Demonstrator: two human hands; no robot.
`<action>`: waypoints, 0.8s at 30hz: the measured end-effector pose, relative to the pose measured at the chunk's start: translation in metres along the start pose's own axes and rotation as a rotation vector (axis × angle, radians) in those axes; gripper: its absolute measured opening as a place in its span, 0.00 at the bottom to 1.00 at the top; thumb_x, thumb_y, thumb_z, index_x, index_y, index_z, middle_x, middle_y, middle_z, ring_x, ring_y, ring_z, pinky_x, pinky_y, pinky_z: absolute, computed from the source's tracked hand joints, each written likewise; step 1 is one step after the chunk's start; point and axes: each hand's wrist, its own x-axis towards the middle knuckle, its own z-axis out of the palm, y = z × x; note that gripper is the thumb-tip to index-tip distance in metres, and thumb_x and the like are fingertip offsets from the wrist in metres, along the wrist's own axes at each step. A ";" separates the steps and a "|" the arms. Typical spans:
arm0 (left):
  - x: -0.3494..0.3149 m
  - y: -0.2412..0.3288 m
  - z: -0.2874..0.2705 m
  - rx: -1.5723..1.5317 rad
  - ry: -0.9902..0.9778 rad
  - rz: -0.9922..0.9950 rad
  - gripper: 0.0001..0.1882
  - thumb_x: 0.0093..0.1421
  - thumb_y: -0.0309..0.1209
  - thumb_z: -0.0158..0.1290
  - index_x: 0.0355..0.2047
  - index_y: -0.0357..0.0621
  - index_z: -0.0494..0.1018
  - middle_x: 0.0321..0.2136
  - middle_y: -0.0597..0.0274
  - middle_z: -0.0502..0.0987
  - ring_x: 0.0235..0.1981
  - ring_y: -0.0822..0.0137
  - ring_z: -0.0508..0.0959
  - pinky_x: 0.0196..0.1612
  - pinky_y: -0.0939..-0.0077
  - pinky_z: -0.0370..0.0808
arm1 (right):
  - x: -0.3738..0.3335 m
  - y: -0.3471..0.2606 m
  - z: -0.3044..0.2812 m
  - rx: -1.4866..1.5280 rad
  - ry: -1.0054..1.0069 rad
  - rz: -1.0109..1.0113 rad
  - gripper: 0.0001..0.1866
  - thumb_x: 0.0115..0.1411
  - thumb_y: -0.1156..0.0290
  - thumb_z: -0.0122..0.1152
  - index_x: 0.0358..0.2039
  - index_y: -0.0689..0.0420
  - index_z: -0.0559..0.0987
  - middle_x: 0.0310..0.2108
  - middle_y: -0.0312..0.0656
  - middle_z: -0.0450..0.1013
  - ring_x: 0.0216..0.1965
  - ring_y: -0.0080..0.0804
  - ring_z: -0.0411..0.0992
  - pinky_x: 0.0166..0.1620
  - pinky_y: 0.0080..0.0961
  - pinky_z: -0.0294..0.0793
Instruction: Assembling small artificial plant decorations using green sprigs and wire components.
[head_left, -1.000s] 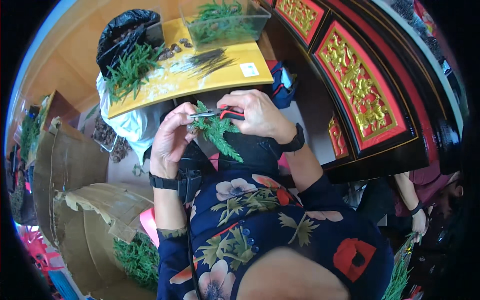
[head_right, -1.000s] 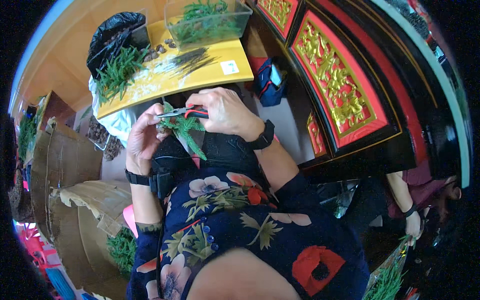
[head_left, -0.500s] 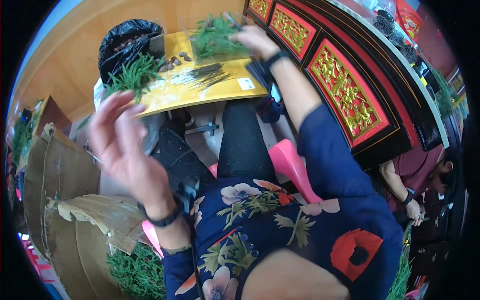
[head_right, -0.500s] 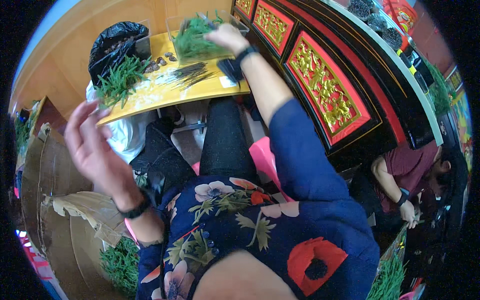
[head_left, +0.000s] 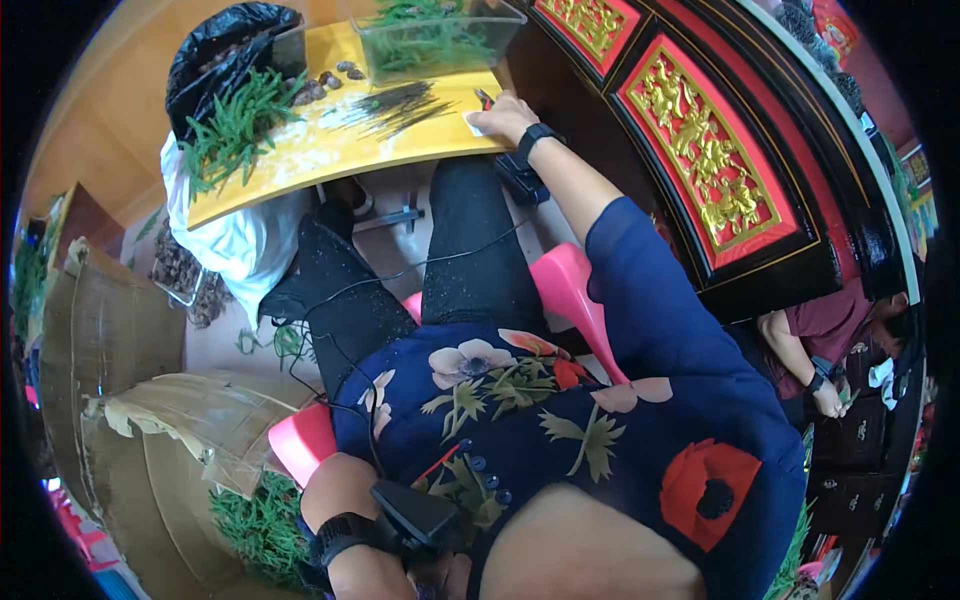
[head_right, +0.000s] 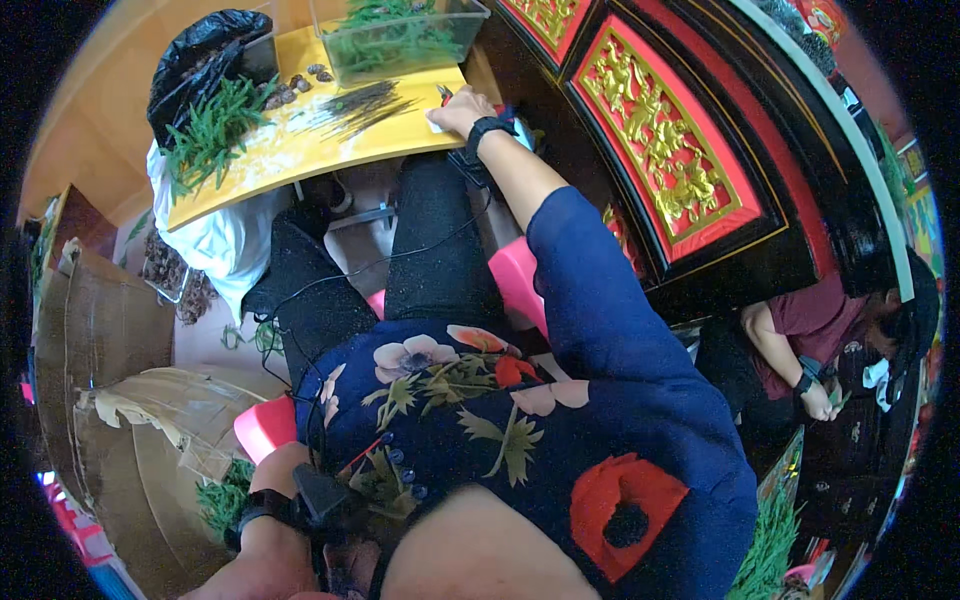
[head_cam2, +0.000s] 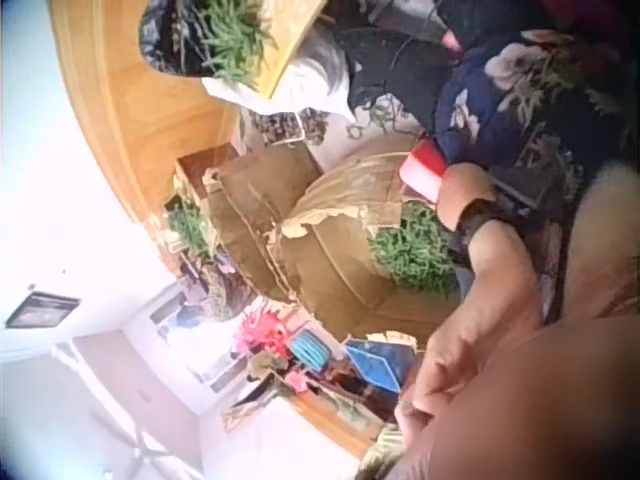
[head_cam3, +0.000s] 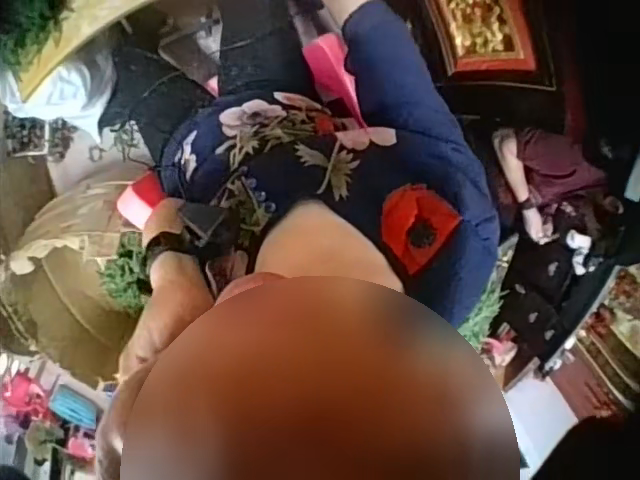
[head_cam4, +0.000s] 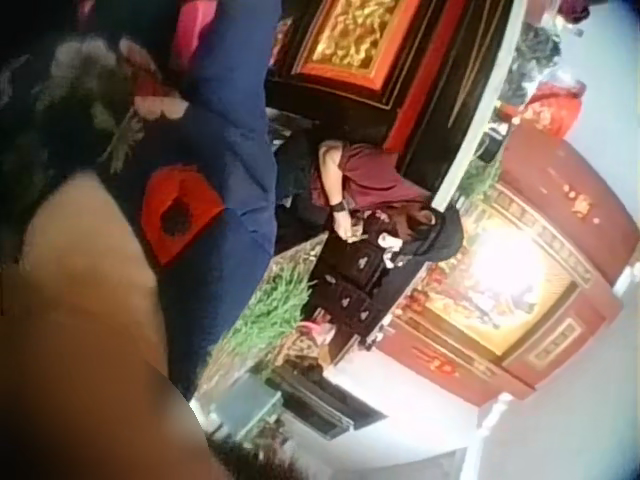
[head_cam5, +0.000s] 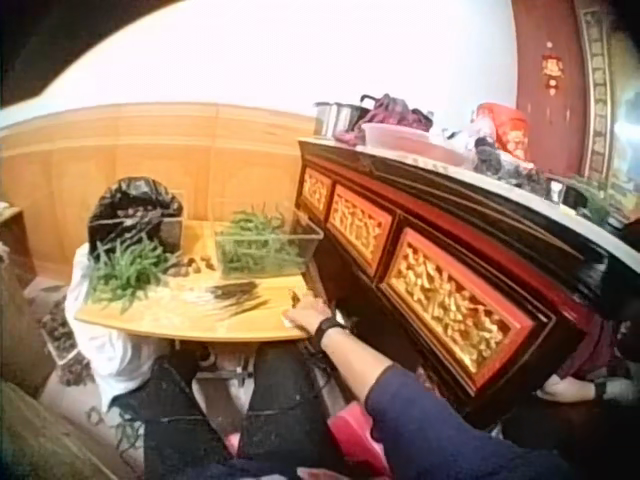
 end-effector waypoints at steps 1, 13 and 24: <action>-0.004 0.004 0.000 -0.002 -0.009 -0.025 0.16 0.61 0.28 0.47 0.49 0.39 0.67 0.52 0.51 0.66 0.58 0.53 0.61 0.59 0.59 0.61 | -0.006 -0.003 0.003 -0.044 0.074 0.004 0.41 0.44 0.45 0.63 0.50 0.65 0.68 0.52 0.58 0.64 0.55 0.50 0.63 0.56 0.34 0.62; -0.017 -0.002 0.010 0.113 -0.038 -0.058 0.17 0.58 0.24 0.50 0.49 0.40 0.68 0.49 0.48 0.69 0.56 0.51 0.64 0.52 0.60 0.69 | -0.004 -0.034 0.025 -0.105 0.183 -0.085 0.45 0.41 0.39 0.64 0.52 0.58 0.67 0.51 0.56 0.60 0.57 0.51 0.56 0.56 0.41 0.59; -0.015 -0.021 0.001 0.520 -0.150 0.118 0.10 0.58 0.25 0.49 0.41 0.41 0.72 0.35 0.57 0.74 0.39 0.61 0.73 0.41 0.71 0.71 | -0.011 -0.043 0.020 -0.075 0.215 -0.211 0.36 0.45 0.46 0.64 0.52 0.52 0.69 0.50 0.53 0.61 0.55 0.48 0.58 0.55 0.40 0.60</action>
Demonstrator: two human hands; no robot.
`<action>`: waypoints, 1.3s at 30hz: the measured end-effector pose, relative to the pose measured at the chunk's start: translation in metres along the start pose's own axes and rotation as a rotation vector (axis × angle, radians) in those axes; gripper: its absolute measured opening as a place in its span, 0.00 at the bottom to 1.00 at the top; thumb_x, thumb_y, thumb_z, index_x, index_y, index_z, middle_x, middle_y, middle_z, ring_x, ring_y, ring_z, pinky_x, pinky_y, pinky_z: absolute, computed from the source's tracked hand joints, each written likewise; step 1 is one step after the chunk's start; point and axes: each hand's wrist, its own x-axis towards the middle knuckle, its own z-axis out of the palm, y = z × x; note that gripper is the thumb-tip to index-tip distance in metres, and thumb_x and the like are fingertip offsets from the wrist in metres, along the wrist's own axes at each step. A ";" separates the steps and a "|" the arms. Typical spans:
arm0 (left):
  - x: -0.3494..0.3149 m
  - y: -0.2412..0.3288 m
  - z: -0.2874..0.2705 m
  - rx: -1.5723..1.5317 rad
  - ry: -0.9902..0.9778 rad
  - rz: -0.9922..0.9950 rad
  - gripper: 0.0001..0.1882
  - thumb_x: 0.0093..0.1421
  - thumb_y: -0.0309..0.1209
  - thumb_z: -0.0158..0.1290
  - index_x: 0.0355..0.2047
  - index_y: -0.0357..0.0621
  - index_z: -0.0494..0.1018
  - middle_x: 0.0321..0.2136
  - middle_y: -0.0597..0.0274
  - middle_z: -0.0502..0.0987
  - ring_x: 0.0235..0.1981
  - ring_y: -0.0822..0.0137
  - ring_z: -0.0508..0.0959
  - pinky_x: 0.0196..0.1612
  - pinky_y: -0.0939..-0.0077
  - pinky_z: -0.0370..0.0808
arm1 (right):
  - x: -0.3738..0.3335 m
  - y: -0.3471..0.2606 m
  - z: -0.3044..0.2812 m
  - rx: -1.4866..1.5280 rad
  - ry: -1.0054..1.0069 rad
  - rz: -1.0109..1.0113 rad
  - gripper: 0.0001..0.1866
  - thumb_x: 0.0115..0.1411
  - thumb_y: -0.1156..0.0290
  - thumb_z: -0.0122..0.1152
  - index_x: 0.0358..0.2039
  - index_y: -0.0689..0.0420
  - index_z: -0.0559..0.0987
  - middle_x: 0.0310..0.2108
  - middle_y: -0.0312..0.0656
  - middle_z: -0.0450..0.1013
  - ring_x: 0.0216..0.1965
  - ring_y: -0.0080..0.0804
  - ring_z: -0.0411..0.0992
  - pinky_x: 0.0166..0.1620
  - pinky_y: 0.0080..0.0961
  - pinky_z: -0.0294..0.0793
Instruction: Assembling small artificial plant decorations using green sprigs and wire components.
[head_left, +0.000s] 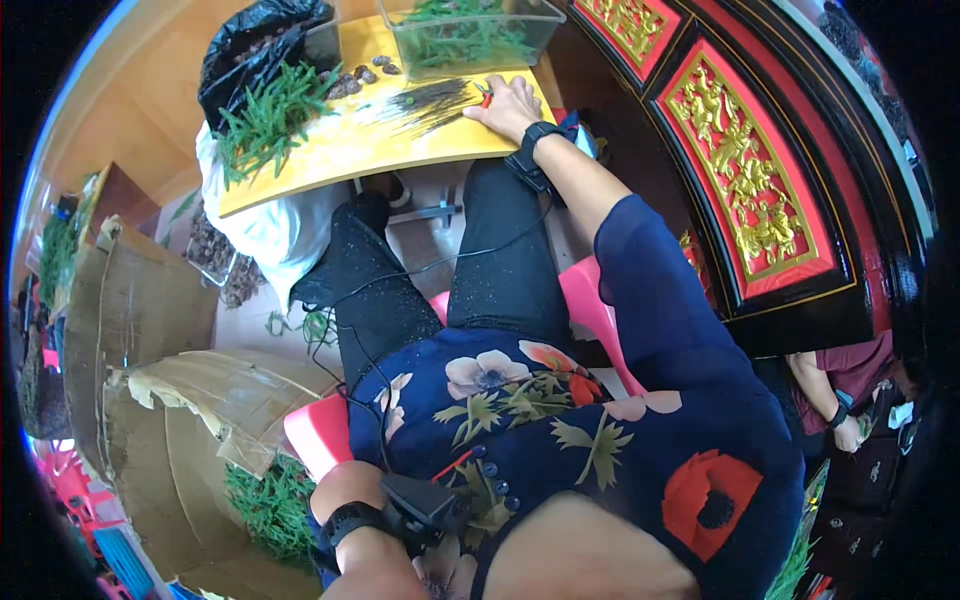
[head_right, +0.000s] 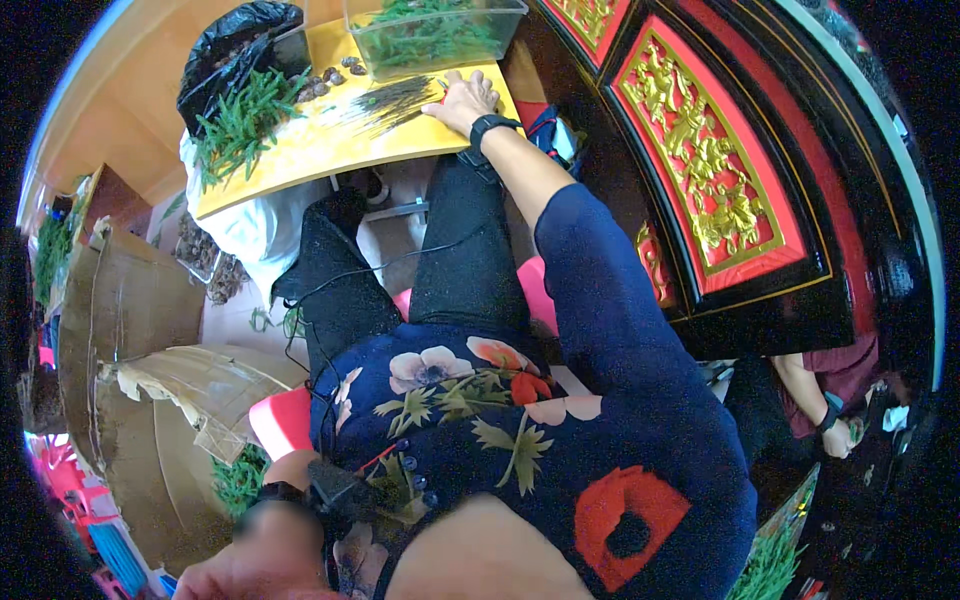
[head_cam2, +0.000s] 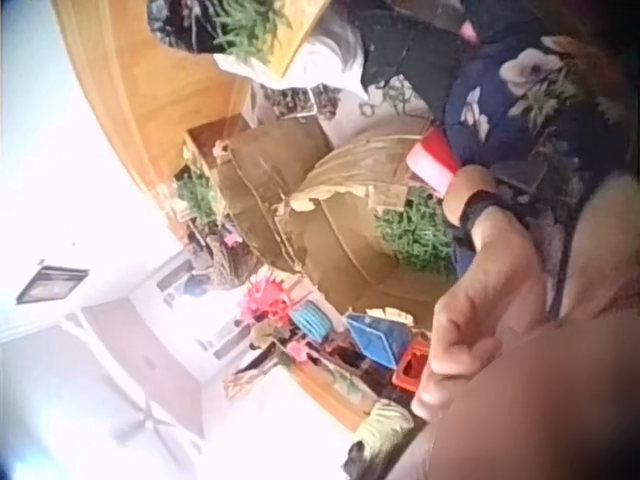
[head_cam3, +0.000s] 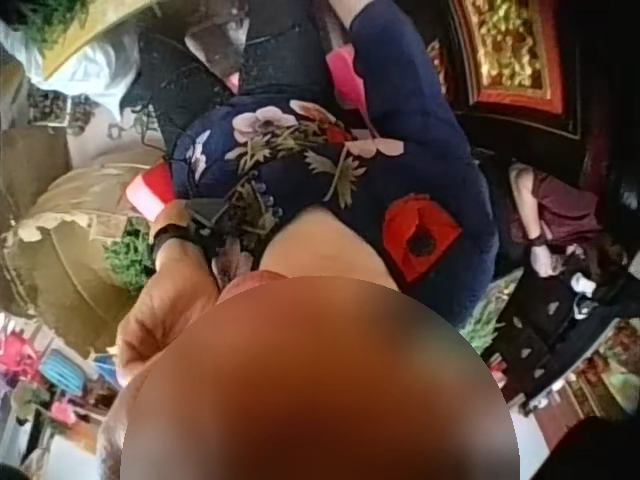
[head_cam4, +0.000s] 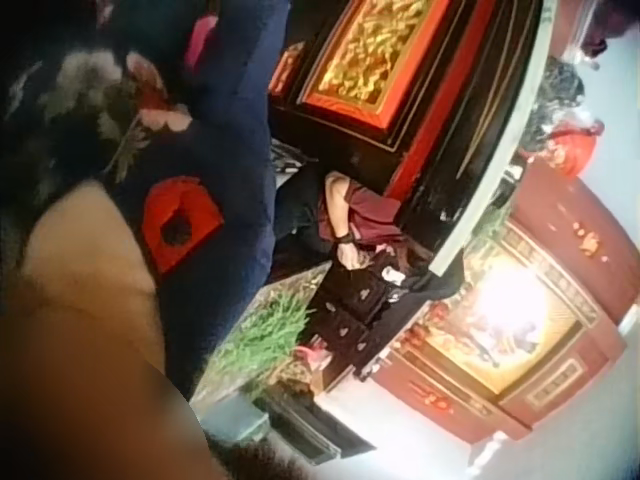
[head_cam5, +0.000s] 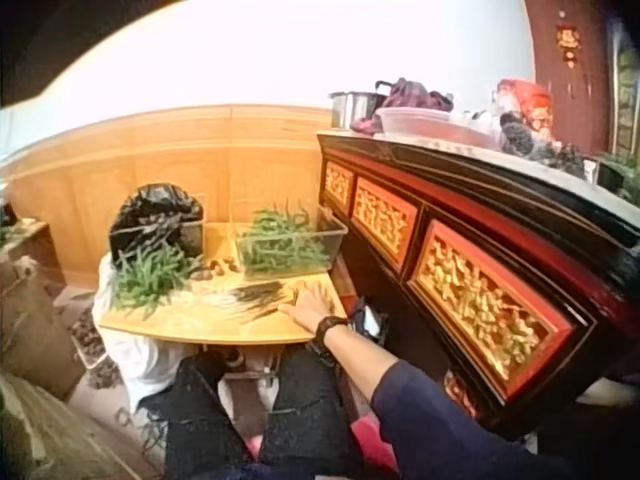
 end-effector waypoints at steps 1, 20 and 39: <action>-0.001 0.000 -0.004 0.091 -0.057 -0.001 0.08 0.59 0.27 0.48 0.39 0.41 0.71 0.32 0.61 0.73 0.35 0.64 0.72 0.39 0.73 0.70 | -0.002 -0.003 0.002 -0.007 0.033 -0.159 0.32 0.46 0.50 0.63 0.50 0.51 0.70 0.49 0.51 0.62 0.54 0.47 0.59 0.54 0.40 0.60; -0.126 -0.218 -0.111 0.478 -0.173 -1.625 0.07 0.57 0.32 0.52 0.30 0.40 0.72 0.22 0.69 0.70 0.21 0.77 0.65 0.26 0.85 0.62 | 0.010 -0.023 0.028 0.097 0.015 -0.765 0.08 0.53 0.67 0.53 0.27 0.55 0.78 0.26 0.46 0.73 0.32 0.46 0.72 0.36 0.39 0.69; -0.262 -0.419 -0.169 1.529 -1.461 -1.258 0.17 0.52 0.34 0.51 0.43 0.49 0.74 0.46 0.50 0.72 0.43 0.51 0.76 0.45 0.62 0.73 | -0.003 -0.026 0.015 0.787 0.159 -0.294 0.06 0.61 0.73 0.49 0.35 0.62 0.69 0.23 0.43 0.75 0.24 0.26 0.75 0.28 0.23 0.73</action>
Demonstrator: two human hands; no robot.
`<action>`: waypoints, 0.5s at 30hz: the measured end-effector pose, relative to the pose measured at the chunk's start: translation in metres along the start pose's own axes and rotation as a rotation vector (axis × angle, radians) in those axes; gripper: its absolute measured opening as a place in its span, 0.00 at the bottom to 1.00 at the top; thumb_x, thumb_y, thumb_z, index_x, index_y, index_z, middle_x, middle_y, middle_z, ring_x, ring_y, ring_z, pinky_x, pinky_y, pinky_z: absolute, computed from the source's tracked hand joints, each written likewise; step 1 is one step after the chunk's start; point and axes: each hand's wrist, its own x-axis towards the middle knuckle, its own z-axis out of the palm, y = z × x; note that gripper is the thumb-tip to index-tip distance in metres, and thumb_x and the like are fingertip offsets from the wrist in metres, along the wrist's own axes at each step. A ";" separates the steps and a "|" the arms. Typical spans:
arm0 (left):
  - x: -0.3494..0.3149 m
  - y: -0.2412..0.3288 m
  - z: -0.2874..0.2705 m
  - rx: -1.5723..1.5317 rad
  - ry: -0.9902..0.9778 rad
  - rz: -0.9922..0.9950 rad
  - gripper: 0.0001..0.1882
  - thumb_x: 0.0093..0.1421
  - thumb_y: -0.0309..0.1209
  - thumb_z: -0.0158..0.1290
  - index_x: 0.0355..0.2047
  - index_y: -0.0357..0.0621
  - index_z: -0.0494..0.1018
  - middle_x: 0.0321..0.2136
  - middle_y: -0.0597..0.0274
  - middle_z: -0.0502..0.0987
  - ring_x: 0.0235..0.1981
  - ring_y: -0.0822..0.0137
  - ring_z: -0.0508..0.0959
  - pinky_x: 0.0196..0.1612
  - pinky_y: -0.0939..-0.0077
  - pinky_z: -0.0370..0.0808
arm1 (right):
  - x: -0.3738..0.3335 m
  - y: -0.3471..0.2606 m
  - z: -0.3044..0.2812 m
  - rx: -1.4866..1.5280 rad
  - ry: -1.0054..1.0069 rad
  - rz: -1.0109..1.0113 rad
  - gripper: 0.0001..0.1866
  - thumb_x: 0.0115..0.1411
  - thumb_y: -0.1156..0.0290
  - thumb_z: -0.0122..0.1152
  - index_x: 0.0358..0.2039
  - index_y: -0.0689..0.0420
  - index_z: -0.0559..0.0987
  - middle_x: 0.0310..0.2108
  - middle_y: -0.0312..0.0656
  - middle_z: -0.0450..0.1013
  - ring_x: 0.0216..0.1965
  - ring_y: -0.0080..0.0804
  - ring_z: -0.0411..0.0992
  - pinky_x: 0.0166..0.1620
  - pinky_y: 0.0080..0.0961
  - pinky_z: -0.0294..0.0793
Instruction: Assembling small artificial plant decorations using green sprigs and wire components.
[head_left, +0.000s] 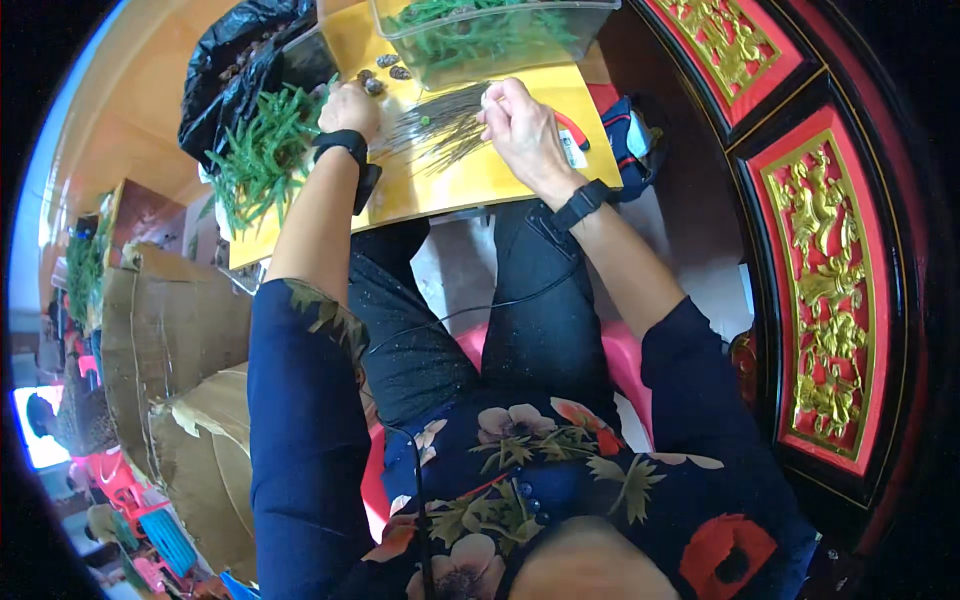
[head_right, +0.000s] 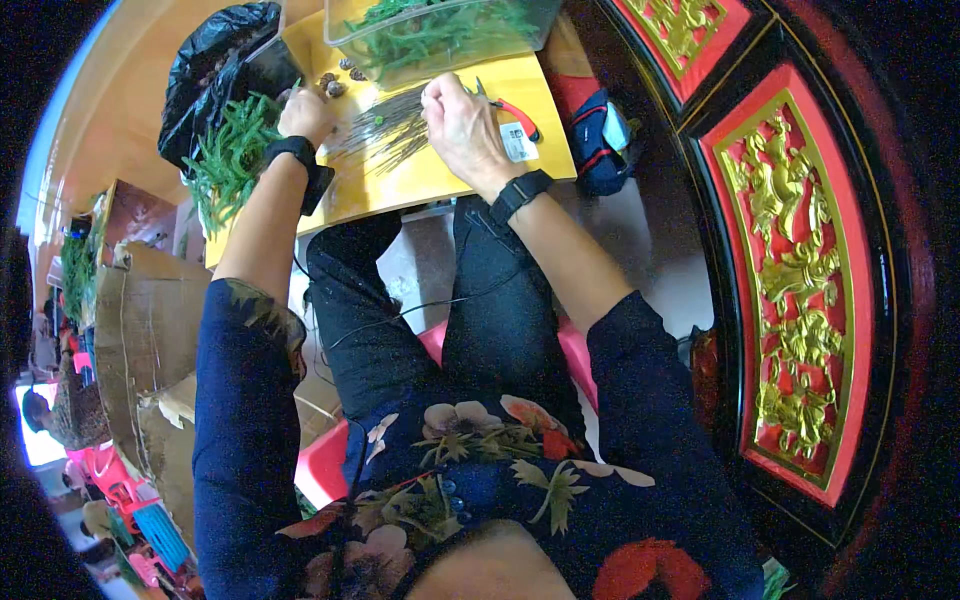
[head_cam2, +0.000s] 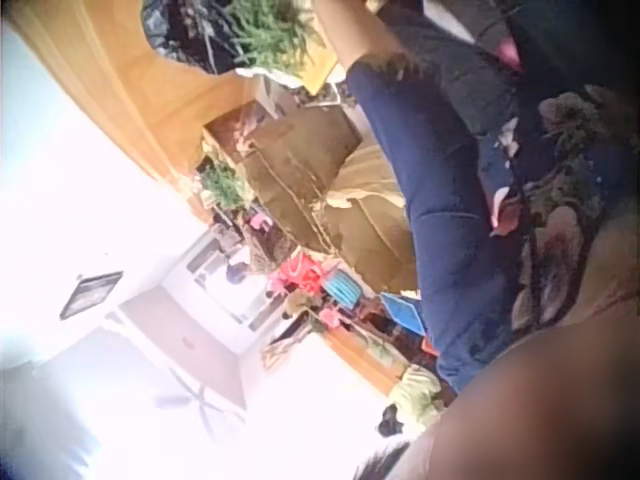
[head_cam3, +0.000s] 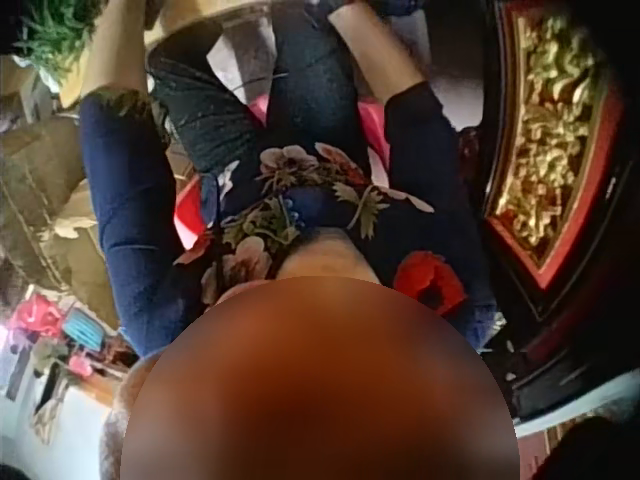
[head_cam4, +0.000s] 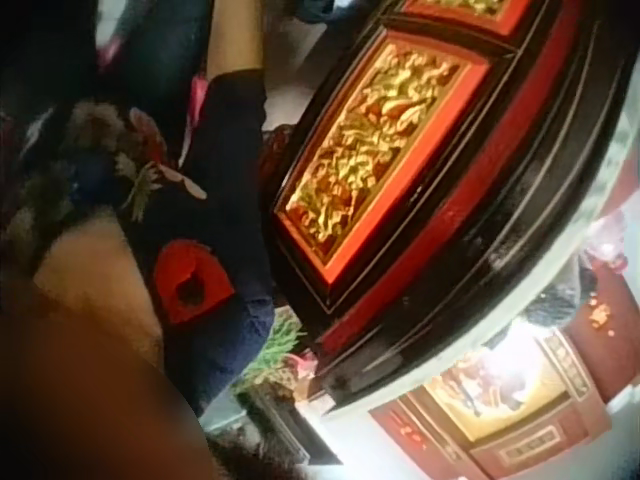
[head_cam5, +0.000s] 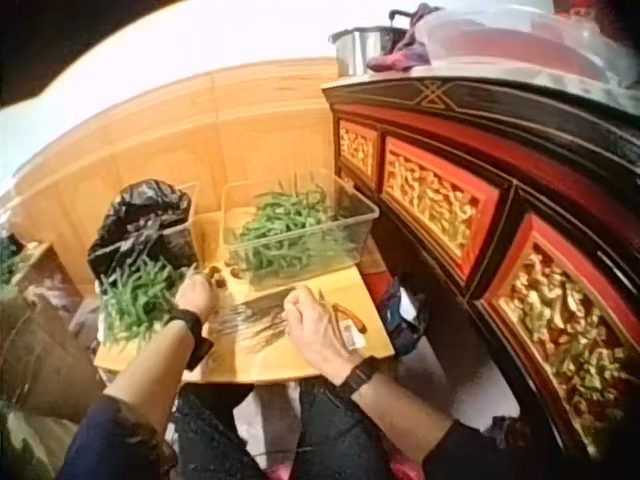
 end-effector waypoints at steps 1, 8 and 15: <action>-0.002 0.002 0.001 0.017 0.018 0.015 0.16 0.52 0.35 0.51 0.43 0.49 0.74 0.45 0.50 0.72 0.42 0.51 0.76 0.44 0.62 0.74 | -0.002 0.002 0.001 0.002 0.010 0.003 0.06 0.61 0.73 0.49 0.35 0.62 0.69 0.23 0.43 0.75 0.24 0.26 0.75 0.28 0.23 0.73; -0.029 0.007 -0.032 -0.114 0.169 0.109 0.17 0.52 0.35 0.54 0.42 0.43 0.74 0.37 0.52 0.76 0.38 0.56 0.78 0.39 0.66 0.75 | -0.010 -0.032 -0.017 0.091 0.167 -0.028 0.05 0.61 0.72 0.49 0.33 0.61 0.68 0.21 0.40 0.73 0.23 0.23 0.72 0.28 0.20 0.70; -0.155 0.026 -0.101 -1.452 -0.150 0.098 0.14 0.56 0.26 0.53 0.43 0.34 0.71 0.33 0.60 0.76 0.32 0.68 0.78 0.36 0.81 0.74 | -0.034 -0.083 -0.038 0.224 0.160 -0.108 0.05 0.62 0.74 0.48 0.37 0.60 0.71 0.21 0.35 0.70 0.25 0.17 0.68 0.30 0.16 0.68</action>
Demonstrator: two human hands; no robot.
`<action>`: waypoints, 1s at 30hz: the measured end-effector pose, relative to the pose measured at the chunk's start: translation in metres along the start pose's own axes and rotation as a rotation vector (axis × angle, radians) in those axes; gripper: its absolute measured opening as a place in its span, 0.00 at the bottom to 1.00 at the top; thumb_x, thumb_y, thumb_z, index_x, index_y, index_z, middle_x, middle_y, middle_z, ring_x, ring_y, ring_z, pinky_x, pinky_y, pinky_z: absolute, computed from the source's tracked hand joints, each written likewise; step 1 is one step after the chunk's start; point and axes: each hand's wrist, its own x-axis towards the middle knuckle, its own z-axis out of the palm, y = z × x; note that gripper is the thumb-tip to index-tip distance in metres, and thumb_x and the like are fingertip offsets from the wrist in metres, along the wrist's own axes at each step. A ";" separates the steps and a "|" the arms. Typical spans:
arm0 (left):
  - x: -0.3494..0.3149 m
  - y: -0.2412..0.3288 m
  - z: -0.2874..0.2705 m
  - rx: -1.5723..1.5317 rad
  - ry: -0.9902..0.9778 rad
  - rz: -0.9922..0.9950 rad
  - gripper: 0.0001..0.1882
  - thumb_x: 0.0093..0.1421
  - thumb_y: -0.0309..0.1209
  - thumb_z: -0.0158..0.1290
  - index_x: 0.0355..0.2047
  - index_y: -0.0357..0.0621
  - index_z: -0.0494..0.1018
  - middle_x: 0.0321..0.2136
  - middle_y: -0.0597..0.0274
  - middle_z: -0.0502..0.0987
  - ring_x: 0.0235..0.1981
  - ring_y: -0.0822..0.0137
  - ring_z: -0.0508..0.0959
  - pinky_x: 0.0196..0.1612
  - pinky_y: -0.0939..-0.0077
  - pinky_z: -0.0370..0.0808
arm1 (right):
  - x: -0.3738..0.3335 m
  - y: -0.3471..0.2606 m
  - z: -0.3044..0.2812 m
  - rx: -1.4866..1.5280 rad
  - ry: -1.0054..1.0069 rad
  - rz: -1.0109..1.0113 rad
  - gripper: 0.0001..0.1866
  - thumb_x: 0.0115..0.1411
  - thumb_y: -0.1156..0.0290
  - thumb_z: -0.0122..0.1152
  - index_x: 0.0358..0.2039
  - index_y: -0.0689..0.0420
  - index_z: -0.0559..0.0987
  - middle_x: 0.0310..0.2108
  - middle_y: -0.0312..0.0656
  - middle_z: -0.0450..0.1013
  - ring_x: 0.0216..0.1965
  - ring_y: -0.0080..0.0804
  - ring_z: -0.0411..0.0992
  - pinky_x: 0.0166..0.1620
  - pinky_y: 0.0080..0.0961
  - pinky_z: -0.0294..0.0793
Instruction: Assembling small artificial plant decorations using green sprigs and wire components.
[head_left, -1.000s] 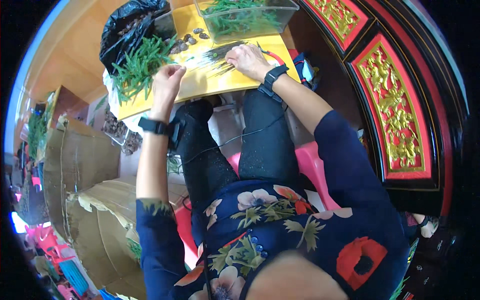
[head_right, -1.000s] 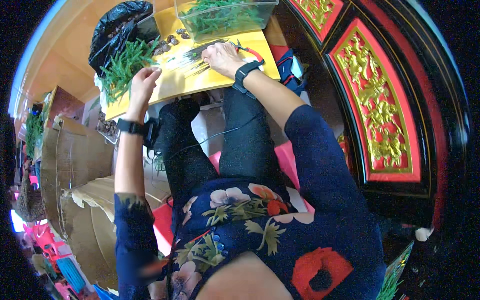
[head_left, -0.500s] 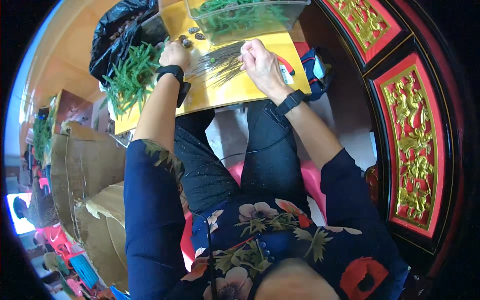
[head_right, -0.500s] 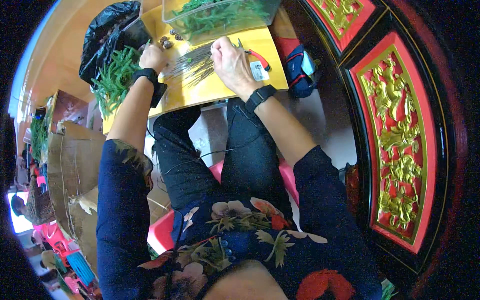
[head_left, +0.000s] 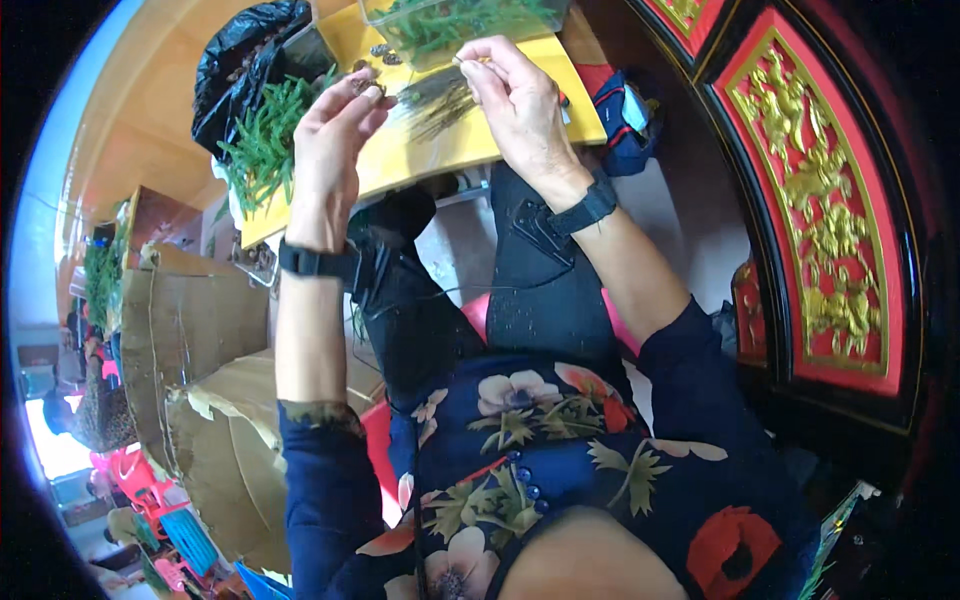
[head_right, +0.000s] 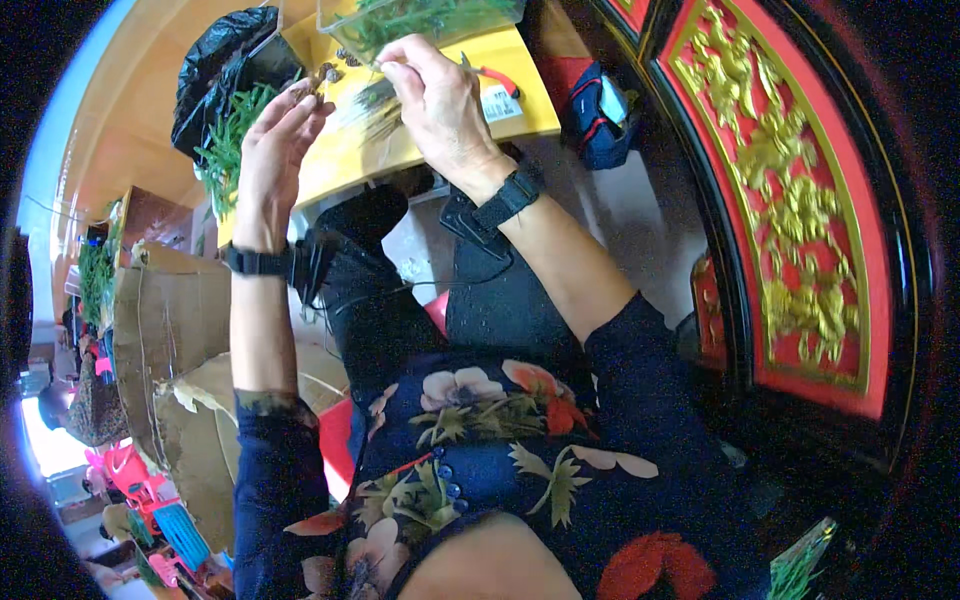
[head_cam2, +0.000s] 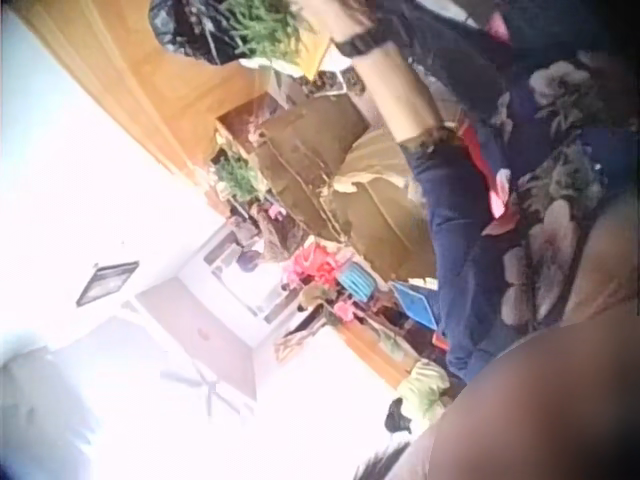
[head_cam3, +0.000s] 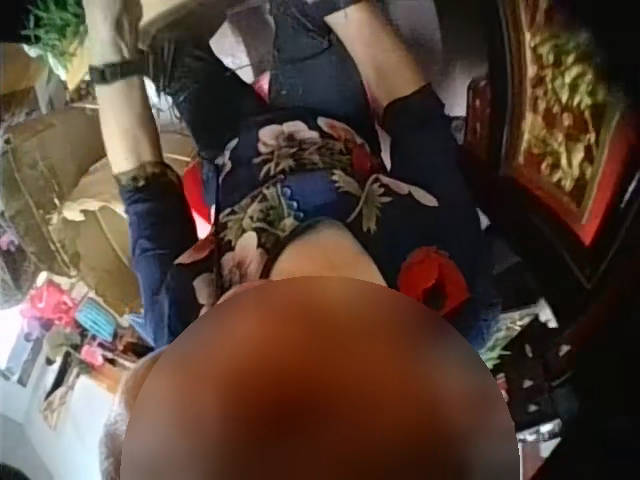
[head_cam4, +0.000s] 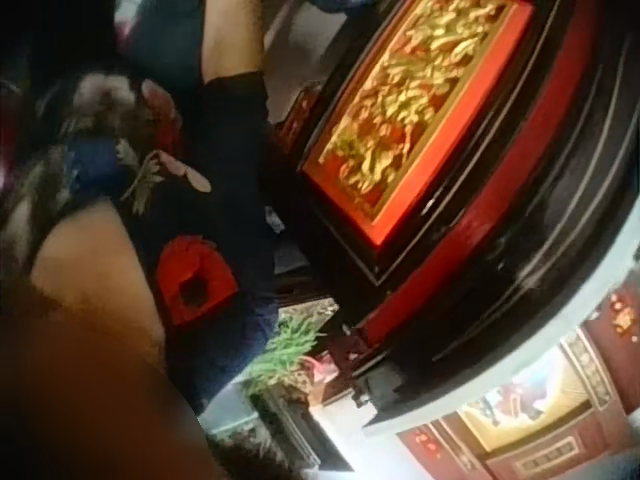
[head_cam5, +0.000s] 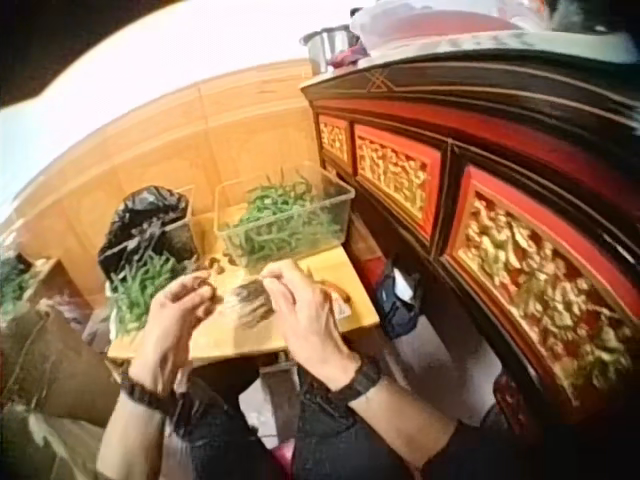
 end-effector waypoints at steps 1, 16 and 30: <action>-0.021 0.009 0.006 -0.112 -0.004 -0.031 0.15 0.56 0.25 0.53 0.44 0.34 0.71 0.34 0.59 0.76 0.33 0.68 0.78 0.37 0.81 0.74 | -0.006 -0.010 -0.002 0.030 -0.013 -0.043 0.06 0.62 0.75 0.48 0.38 0.60 0.72 0.21 0.34 0.70 0.25 0.15 0.68 0.30 0.15 0.68; -0.165 0.011 0.012 -0.811 -0.002 -0.140 0.15 0.57 0.22 0.50 0.46 0.35 0.67 0.40 0.54 0.75 0.41 0.61 0.77 0.46 0.74 0.75 | -0.100 -0.107 -0.010 -0.084 -0.130 -0.172 0.06 0.58 0.77 0.54 0.36 0.62 0.73 0.25 0.43 0.75 0.29 0.30 0.76 0.31 0.20 0.73; -0.165 0.013 0.013 -0.654 0.016 -0.031 0.14 0.56 0.19 0.49 0.44 0.36 0.67 0.38 0.56 0.74 0.38 0.64 0.77 0.42 0.75 0.75 | -0.100 -0.102 -0.008 -0.114 -0.126 -0.225 0.03 0.53 0.81 0.55 0.30 0.62 0.72 0.24 0.45 0.71 0.25 0.38 0.74 0.29 0.25 0.72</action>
